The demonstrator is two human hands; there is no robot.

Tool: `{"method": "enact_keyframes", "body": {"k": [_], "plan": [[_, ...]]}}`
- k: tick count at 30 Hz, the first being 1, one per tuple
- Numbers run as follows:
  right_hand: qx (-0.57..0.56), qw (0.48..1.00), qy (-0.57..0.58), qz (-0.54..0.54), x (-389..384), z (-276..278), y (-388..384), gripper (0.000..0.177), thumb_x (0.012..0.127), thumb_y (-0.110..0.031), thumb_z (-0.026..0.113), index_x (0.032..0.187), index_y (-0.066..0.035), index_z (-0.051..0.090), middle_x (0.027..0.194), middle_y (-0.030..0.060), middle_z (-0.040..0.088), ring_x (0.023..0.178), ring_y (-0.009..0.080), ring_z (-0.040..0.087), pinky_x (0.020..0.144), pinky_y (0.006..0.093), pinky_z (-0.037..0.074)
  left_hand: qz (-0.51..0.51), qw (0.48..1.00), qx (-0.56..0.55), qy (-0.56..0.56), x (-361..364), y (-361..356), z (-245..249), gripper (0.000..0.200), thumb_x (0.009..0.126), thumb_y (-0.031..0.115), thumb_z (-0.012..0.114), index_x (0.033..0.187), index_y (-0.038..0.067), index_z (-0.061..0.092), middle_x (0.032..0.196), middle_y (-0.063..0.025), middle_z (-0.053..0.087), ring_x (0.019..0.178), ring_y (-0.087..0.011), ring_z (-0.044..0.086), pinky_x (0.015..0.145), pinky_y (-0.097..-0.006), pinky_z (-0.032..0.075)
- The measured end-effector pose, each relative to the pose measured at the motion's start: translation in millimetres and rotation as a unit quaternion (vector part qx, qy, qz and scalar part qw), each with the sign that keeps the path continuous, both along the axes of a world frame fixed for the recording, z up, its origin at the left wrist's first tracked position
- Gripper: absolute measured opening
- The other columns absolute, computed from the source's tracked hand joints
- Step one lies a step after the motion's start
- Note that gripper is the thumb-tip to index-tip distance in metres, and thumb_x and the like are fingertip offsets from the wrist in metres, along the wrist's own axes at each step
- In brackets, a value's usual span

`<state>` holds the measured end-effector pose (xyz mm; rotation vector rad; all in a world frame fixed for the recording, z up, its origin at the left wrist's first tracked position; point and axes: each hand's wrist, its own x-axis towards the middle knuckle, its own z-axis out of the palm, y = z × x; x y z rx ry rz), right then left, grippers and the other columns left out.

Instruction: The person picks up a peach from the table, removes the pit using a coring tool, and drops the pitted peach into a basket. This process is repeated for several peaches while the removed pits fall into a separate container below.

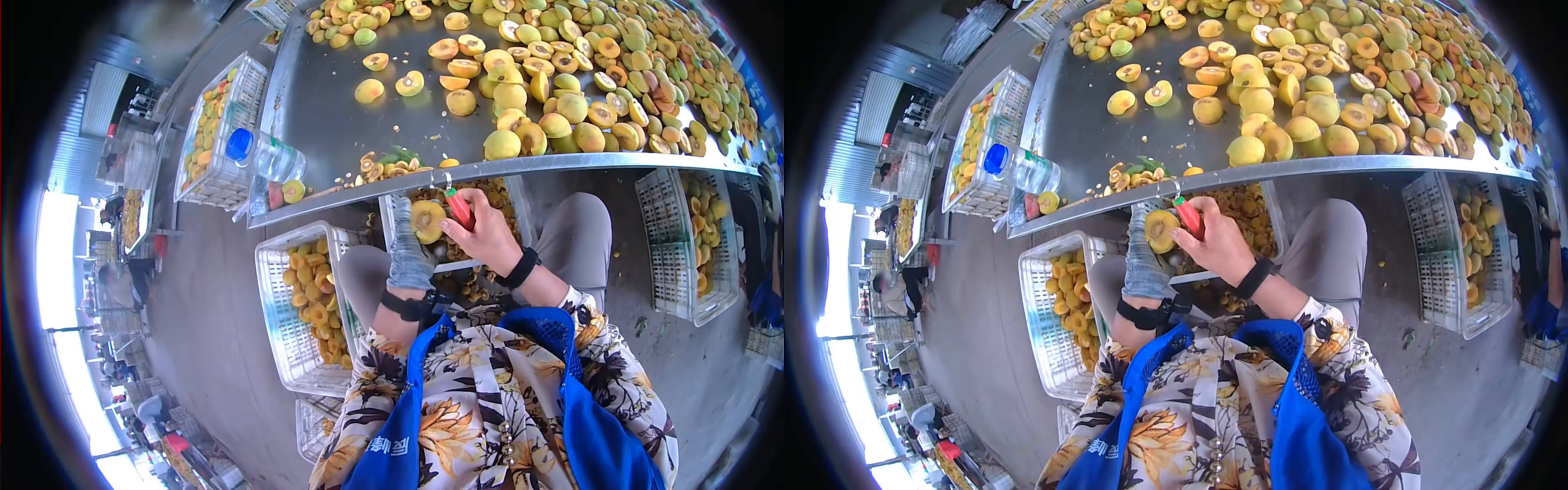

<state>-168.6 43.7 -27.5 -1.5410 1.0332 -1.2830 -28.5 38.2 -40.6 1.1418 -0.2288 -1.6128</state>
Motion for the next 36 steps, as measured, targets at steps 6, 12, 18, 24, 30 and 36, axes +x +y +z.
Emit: {"method": "enact_keyframes", "body": {"k": [6, 12, 18, 24, 30, 36], "plan": [[-0.017, 0.981, 0.187, 0.053, -8.6, 12.8, 28.5, 0.031, 0.078, -0.015, 0.063, 0.096, 0.0, 0.042, 0.065, 0.0212, 0.054, 0.063, 0.0402, 0.056, 0.055, 0.045, 0.043, 0.015, 0.997, -0.064, -0.038, 13.1, 7.2, 21.2, 0.046, 0.089, 0.053, 0.04, 0.109, 0.013, 0.053, 0.091, -0.0018, 0.062, 0.073, -0.0136, 0.062, 0.045, -0.024, 0.048], [0.003, 0.982, 0.18, 0.059, -0.2, 2.0, 46.5, 0.03, 0.079, -0.011, 0.06, 0.097, 0.003, 0.04, 0.067, 0.0249, 0.056, 0.067, 0.0428, 0.056, 0.057, 0.0477, 0.043, 0.088, 0.974, -0.205, -0.051, -4.4, 10.9, -1.7, 0.041, 0.091, 0.04, 0.047, 0.115, 0.007, 0.051, 0.106, -0.0064, 0.058, 0.092, -0.0175, 0.058, 0.081, -0.0302, 0.05], [0.032, 0.985, 0.166, 0.012, 1.7, -0.7, 59.5, 0.025, 0.079, -0.009, 0.057, 0.093, 0.003, 0.04, 0.066, 0.026, 0.056, 0.067, 0.0443, 0.056, 0.057, 0.0484, 0.042, 0.032, 0.93, -0.312, -0.191, -19.4, 27.7, 13.1, 0.04, 0.093, 0.034, 0.048, 0.117, 0.002, 0.05, 0.11, -0.0086, 0.058, 0.098, -0.0179, 0.057, 0.085, -0.0296, 0.048], [0.086, 0.979, 0.175, 0.064, 5.0, 1.9, 66.0, 0.027, 0.075, -0.006, 0.056, 0.095, 0.004, 0.042, 0.063, 0.026, 0.054, 0.064, 0.0449, 0.055, 0.055, 0.0465, 0.043, -0.007, 0.983, -0.17, -0.069, -9.7, 23.8, 16.4, 0.032, 0.086, 0.025, 0.057, 0.106, 0.0, 0.056, 0.095, -0.0111, 0.062, 0.083, -0.0221, 0.061, 0.069, -0.0346, 0.053], [0.076, 0.96, 0.23, 0.14, 2.0, 0.6, 51.0, 0.027, 0.073, -0.006, 0.054, 0.095, 0.004, 0.043, 0.066, 0.0261, 0.056, 0.068, 0.0439, 0.056, 0.058, 0.0459, 0.045, -0.069, 0.991, -0.099, 0.051, 12.8, 15.5, 10.5, 0.028, 0.082, 0.02, 0.06, 0.101, -0.001, 0.057, 0.088, -0.0133, 0.062, 0.072, -0.0264, 0.063, 0.062, -0.0355, 0.053], [0.09, 0.967, 0.162, 0.174, 0.8, 8.3, 49.7, 0.02, 0.072, -0.006, 0.053, 0.089, 0.003, 0.047, 0.068, 0.0271, 0.057, 0.071, 0.0428, 0.058, 0.062, 0.0456, 0.046, -0.053, 0.983, -0.174, -0.029, 13.3, 18.8, 20.8, 0.029, 0.082, 0.019, 0.06, 0.1, -0.003, 0.057, 0.089, -0.0132, 0.062, 0.074, -0.0262, 0.063, 0.064, -0.0336, 0.053]]}}
